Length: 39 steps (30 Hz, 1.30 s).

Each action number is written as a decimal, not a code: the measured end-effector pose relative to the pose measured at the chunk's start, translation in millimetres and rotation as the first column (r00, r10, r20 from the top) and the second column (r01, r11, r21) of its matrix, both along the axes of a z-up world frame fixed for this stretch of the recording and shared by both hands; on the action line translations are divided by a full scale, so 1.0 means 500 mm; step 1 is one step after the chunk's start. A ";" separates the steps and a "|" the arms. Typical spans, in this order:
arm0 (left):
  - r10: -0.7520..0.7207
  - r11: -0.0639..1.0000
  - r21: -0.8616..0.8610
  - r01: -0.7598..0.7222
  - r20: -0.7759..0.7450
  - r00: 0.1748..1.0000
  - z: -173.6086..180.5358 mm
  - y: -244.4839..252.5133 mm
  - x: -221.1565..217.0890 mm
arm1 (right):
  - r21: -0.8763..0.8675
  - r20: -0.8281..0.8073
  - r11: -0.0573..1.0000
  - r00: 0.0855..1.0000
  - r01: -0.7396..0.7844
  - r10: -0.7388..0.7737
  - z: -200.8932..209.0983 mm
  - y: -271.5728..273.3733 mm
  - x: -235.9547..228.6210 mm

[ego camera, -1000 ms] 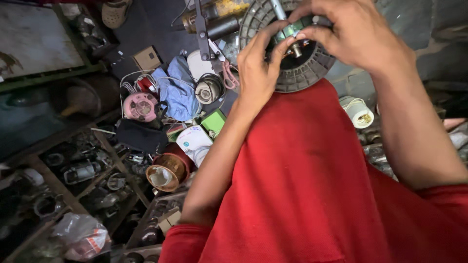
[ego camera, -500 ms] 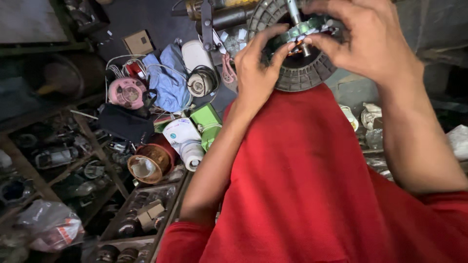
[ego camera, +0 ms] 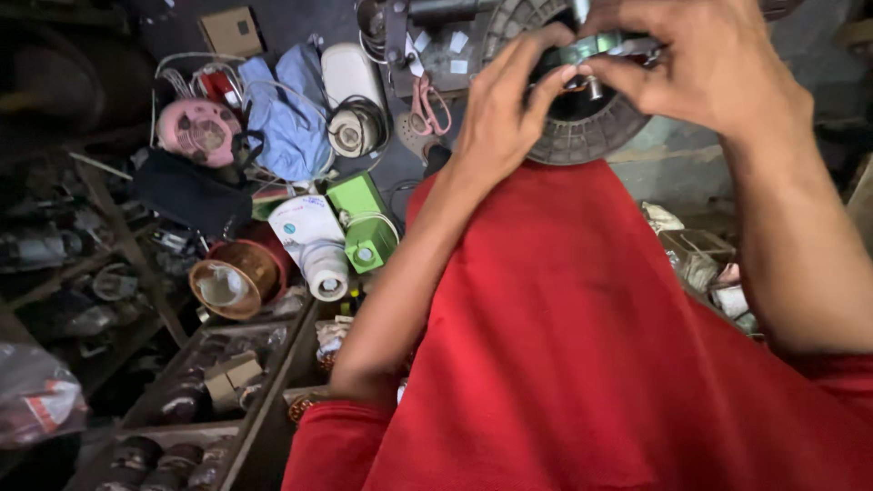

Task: The person assembles a circular electrical component by hand, inserting small copper-wound pieces into slots on a rotating fixture. They repeatedly pick up pieces, place them into the fixture, and adjust their positions while the fixture spins.

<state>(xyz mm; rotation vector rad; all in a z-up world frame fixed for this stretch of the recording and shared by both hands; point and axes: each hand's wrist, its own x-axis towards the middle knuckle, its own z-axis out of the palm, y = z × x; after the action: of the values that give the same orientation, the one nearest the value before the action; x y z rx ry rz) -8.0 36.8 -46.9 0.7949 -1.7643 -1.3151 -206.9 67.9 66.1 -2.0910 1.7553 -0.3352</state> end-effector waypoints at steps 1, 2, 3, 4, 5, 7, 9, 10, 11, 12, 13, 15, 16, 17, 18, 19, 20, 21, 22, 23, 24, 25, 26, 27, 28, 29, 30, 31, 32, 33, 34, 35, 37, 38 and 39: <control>0.000 1.000 -0.025 0.001 0.007 1.000 -0.002 0.003 -0.001 | 0.018 0.013 1.000 1.000 0.017 -0.018 0.001 -0.001 0.002; 0.019 1.000 -0.019 -0.019 0.004 1.000 -0.004 0.006 -0.005 | 0.036 0.023 0.999 0.999 0.035 -0.036 0.003 -0.002 0.003; 0.038 0.999 -0.012 -0.038 0.000 0.999 -0.004 0.011 -0.009 | 0.053 0.033 0.997 0.998 0.052 -0.054 0.004 -0.002 0.003; 0.059 0.998 -0.007 -0.059 -0.003 0.998 -0.004 0.014 -0.014 | 0.016 0.039 1.000 0.999 0.021 -0.022 0.003 -0.002 0.002; 0.062 0.998 0.008 -0.062 0.000 0.998 -0.004 0.016 -0.018 | -0.021 0.044 1.000 0.999 -0.010 0.011 0.001 -0.003 0.000; 0.073 0.997 0.036 -0.073 0.009 0.997 -0.001 0.018 -0.020 | -0.096 0.056 0.992 0.995 -0.078 0.084 -0.004 -0.005 -0.006; 0.064 0.997 0.050 -0.064 0.003 0.998 0.001 0.017 -0.022 | -0.149 0.078 0.980 0.986 -0.132 0.145 -0.013 -0.005 -0.014; 0.061 0.997 0.057 -0.060 0.001 0.998 0.002 0.015 -0.019 | -0.165 0.094 0.975 0.982 -0.150 0.167 -0.018 -0.004 -0.015; 0.080 0.996 0.033 -0.079 -0.028 0.996 0.002 0.017 -0.013 | -0.160 0.117 0.976 0.979 -0.148 0.168 -0.022 -0.001 -0.017; 0.097 0.995 0.010 -0.097 -0.058 0.994 0.002 0.026 -0.007 | -0.138 0.133 0.981 0.979 -0.134 0.152 -0.026 0.003 -0.018; 0.114 0.993 -0.013 -0.116 -0.087 0.990 0.000 0.035 0.003 | -0.117 0.147 0.986 0.980 -0.119 0.136 -0.029 0.006 -0.019; 0.296 0.954 -0.045 -0.298 -0.050 0.954 -0.013 0.052 0.028 | -0.056 0.158 0.996 0.984 -0.076 0.084 -0.032 0.013 -0.017; 0.373 0.925 -0.063 -0.374 -0.037 0.927 -0.028 0.062 0.040 | -0.032 0.159 0.998 0.986 -0.053 0.057 -0.032 0.018 -0.016; 0.419 0.906 0.057 -0.419 0.001 0.908 -0.048 0.070 0.060 | -0.022 0.163 0.999 0.985 -0.049 0.052 -0.035 0.018 -0.015; 0.452 0.874 0.182 -0.451 0.033 0.891 -0.073 0.075 0.078 | -0.020 0.152 0.999 0.988 -0.025 0.027 -0.025 0.022 -0.022; 0.497 0.834 0.215 -0.507 0.103 0.861 -0.103 0.076 0.096 | -0.022 0.154 1.000 0.988 -0.006 0.009 -0.023 0.020 -0.028; 0.534 0.791 0.247 -0.560 0.170 0.829 -0.134 0.077 0.109 | -0.035 0.151 0.999 0.988 0.030 -0.024 -0.017 0.023 -0.033; 0.517 0.734 0.372 -0.569 0.238 0.822 -0.170 0.073 0.119 | -0.058 0.126 0.996 0.990 0.070 -0.062 -0.009 0.032 -0.039; 0.491 0.656 0.485 -0.578 0.308 0.815 -0.207 0.070 0.117 | -0.082 0.108 0.991 0.990 0.102 -0.093 -0.007 0.039 -0.047; 0.492 0.711 0.376 -0.594 0.338 0.802 -0.242 0.065 0.101 | -0.116 0.071 0.984 0.989 0.137 -0.130 -0.006 0.054 -0.052; 0.500 0.754 0.258 -0.604 0.372 0.782 -0.277 0.055 0.089 | -0.152 0.042 0.974 0.986 0.167 -0.163 -0.012 0.067 -0.054; 0.510 0.787 0.136 -0.602 0.404 0.759 -0.310 0.040 0.073 | -0.088 0.131 0.953 0.952 0.290 -0.277 -0.018 0.078 -0.061; 0.529 0.779 0.120 -0.616 0.402 0.747 -0.342 0.028 0.053 | -0.005 0.213 0.915 0.895 0.403 -0.393 -0.026 0.092 -0.070; 0.548 0.770 0.103 -0.630 0.398 0.736 -0.371 0.012 0.027 | 0.036 0.239 0.891 0.862 0.453 -0.448 -0.036 0.107 -0.081; 0.564 0.762 0.087 -0.642 0.398 0.723 -0.396 0.001 0.004 | 0.080 0.264 0.861 0.822 0.502 -0.504 -0.045 0.125 -0.090; 0.562 0.750 0.076 -0.657 0.449 0.694 -0.417 -0.009 -0.016 | 0.073 0.247 0.861 0.828 0.503 -0.504 -0.051 0.141 -0.098; 0.559 0.740 0.062 -0.670 0.496 0.664 -0.434 -0.021 -0.034 | 0.066 0.246 0.862 0.829 0.503 -0.503 -0.057 0.158 -0.104; 0.555 0.731 0.047 -0.681 0.541 0.632 -0.447 -0.028 -0.046 | 0.060 0.245 0.862 0.829 0.504 -0.502 -0.062 0.173 -0.109; 0.517 0.737 0.079 -0.671 0.574 0.635 -0.457 -0.031 -0.048 | 0.055 0.259 0.861 0.825 0.506 -0.502 -0.064 0.189 -0.109; 0.477 0.741 0.112 -0.662 0.606 0.637 -0.464 -0.035 -0.048 | 0.050 0.273 0.860 0.821 0.508 -0.501 -0.063 0.202 -0.110; 0.438 0.746 0.142 -0.651 0.631 0.640 -0.470 -0.043 -0.050 | 0.040 0.289 0.858 0.816 0.512 -0.501 -0.063 0.209 -0.111; 0.447 0.755 0.111 -0.646 0.634 0.631 -0.472 -0.049 -0.053 | 0.030 0.305 0.856 0.811 0.516 -0.499 -0.061 0.214 -0.112; 0.466 0.773 0.046 -0.633 0.637 0.614 -0.476 -0.062 -0.055 | 0.013 0.303 0.852 0.810 0.524 -0.503 -0.060 0.210 -0.116; 0.487 0.772 0.019 -0.635 0.624 0.611 -0.477 -0.062 -0.057 | 0.014 0.281 0.850 0.814 0.526 -0.509 -0.055 0.212 -0.118; 0.508 0.771 -0.009 -0.636 0.610 0.608 -0.478 -0.059 -0.059 | 0.014 0.275 0.851 0.816 0.525 -0.508 -0.052 0.212 -0.121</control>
<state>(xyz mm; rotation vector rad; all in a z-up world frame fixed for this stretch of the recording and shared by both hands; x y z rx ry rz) -37.7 7.2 -285.8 1.8878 -1.5695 -0.8441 -267.5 174.1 40.0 -1.4706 2.1317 -0.7970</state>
